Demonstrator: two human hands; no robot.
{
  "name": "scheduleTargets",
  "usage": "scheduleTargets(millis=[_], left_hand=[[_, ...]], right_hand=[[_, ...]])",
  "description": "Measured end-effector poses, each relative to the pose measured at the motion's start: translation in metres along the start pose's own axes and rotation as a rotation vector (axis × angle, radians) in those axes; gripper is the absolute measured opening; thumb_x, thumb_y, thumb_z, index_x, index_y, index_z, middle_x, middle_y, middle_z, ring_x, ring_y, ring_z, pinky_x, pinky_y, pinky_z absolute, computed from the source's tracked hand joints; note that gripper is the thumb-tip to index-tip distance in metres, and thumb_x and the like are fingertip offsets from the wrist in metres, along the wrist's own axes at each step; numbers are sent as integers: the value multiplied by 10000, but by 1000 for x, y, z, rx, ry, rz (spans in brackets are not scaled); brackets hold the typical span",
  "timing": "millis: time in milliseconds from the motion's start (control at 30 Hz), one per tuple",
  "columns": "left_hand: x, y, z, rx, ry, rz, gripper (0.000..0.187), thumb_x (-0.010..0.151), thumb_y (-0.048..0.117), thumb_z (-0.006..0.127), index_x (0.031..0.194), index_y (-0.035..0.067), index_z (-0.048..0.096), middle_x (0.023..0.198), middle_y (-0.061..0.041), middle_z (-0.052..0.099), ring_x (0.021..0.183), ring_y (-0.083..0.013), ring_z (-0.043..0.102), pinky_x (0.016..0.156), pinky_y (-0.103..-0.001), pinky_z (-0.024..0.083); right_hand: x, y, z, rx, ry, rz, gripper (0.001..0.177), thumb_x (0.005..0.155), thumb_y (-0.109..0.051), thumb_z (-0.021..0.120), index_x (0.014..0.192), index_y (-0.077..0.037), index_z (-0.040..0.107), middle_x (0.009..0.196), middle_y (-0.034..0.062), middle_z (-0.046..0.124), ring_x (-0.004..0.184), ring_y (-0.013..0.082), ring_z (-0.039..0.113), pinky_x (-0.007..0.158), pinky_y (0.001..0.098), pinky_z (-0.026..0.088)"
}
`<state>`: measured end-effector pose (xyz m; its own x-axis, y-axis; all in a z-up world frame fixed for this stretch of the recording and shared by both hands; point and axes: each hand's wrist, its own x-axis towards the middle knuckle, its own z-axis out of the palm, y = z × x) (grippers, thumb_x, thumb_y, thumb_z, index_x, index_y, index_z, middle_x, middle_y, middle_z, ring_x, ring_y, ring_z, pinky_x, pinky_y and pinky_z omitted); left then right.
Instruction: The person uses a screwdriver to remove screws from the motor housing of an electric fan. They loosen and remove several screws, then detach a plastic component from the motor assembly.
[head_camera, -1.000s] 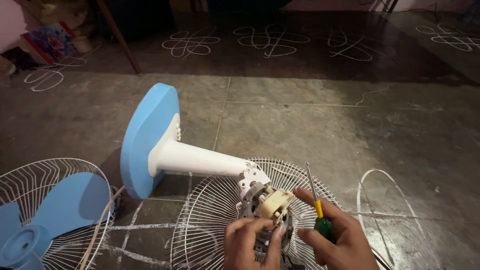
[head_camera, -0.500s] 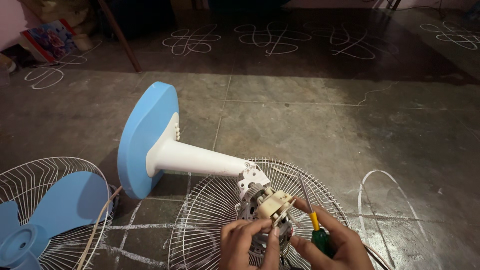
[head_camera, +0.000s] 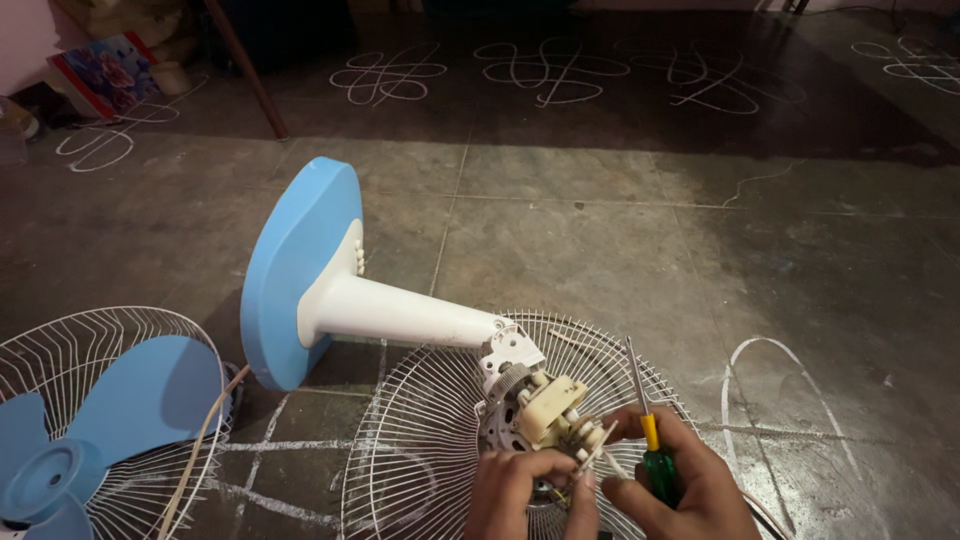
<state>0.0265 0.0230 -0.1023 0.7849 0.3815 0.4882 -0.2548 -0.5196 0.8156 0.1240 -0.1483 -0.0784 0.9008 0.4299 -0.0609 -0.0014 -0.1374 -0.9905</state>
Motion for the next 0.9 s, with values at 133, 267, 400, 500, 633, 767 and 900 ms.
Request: scheduleTargets(millis=[133, 267, 400, 500, 633, 767, 900], left_hand=[[0, 2, 1, 4, -38, 97, 239, 827, 146, 874, 996, 99, 712, 840, -33, 708, 777, -152, 663, 730, -364, 527], [-5, 12, 0, 11, -102, 68, 250, 821, 118, 848, 1026, 100, 706, 922, -63, 688, 887, -184, 701, 799, -373, 581], [-7, 23, 3, -37, -140, -50, 277, 788, 91, 821, 1044, 114, 717, 1016, -102, 645, 984, -209, 756, 844, -382, 613], [-10, 31, 9, -105, -68, -77, 278, 764, 83, 827, 1026, 122, 743, 1034, -91, 677, 989, -210, 764, 818, -364, 666], [-12, 42, 13, -89, -71, -8, 274, 759, 103, 864, 1017, 110, 770, 1040, -86, 709, 1027, -206, 794, 865, -362, 662], [-12, 56, 18, -210, -162, -151, 292, 764, 211, 897, 1000, 93, 774, 1036, -80, 705, 997, -207, 762, 834, -340, 657], [-6, 81, 26, -408, -153, -492, 407, 730, 263, 892, 1038, 42, 747, 1026, -124, 715, 982, -221, 785, 812, -349, 661]], right_hand=[[1, 7, -10, -166, 11, 129, 558, 793, 109, 773, 1297, -65, 607, 906, 114, 594, 591, 100, 525, 540, 276, 415], [-5, -6, -7, -198, 59, 147, 543, 793, 88, 788, 1268, -95, 599, 791, 83, 519, 604, 111, 455, 529, 275, 388], [-9, -39, -2, -43, 62, 189, 455, 749, -7, 790, 1169, -100, 640, 749, 19, 684, 542, 89, 527, 503, 256, 425], [-15, -61, -2, -54, 68, 263, 426, 759, -47, 821, 1147, -103, 653, 702, 32, 671, 498, 110, 497, 454, 279, 381], [-18, -79, -11, -121, 40, 311, 361, 774, -77, 853, 1083, -85, 667, 622, 41, 601, 436, 115, 441, 401, 281, 316], [-24, -82, -32, -143, 14, 371, 334, 773, -79, 866, 1048, -88, 677, 586, 25, 601, 403, 112, 402, 378, 284, 294], [-32, -83, -57, -55, 21, 403, 336, 777, -35, 820, 1075, -49, 664, 638, 61, 657, 393, 114, 403, 363, 292, 289]])
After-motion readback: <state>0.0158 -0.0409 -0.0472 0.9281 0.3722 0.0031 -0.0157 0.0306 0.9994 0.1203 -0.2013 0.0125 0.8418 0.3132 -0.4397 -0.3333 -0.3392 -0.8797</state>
